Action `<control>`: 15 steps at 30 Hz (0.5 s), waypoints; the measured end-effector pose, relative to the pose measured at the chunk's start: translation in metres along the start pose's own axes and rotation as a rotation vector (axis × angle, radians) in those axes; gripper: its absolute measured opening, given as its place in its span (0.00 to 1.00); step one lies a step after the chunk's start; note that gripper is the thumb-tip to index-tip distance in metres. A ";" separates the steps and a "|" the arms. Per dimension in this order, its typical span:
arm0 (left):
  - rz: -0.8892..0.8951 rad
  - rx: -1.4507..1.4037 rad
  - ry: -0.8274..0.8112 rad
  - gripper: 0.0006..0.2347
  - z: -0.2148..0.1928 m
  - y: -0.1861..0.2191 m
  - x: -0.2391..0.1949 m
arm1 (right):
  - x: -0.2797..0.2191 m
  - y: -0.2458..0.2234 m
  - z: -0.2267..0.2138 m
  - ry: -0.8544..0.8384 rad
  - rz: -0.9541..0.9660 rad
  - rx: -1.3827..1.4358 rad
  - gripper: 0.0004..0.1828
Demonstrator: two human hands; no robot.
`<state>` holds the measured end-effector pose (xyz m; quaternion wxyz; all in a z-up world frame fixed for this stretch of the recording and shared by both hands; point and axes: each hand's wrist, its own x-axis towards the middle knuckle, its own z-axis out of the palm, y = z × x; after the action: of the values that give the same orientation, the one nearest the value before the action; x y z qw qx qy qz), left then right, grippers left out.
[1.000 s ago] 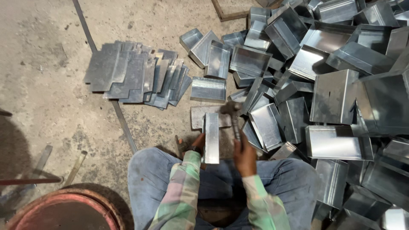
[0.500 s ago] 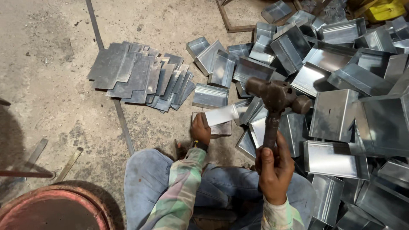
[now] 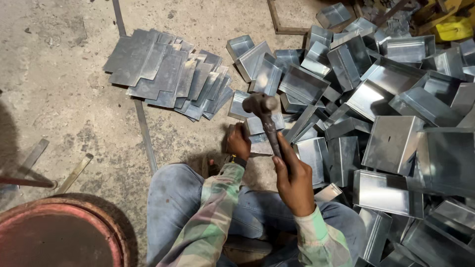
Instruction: The person hammers rectangular metal sheets by hand to fold their edges.
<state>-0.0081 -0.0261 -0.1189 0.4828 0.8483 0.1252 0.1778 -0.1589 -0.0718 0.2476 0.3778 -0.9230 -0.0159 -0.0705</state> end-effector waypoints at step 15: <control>0.096 -0.132 -0.044 0.27 -0.063 0.051 0.008 | -0.026 0.061 0.037 0.184 -0.202 0.014 0.25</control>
<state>-0.0254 0.0004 -0.0440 0.5314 0.8233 0.0619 0.1898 -0.1748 -0.0894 0.1755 0.3751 -0.9036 -0.0746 -0.1927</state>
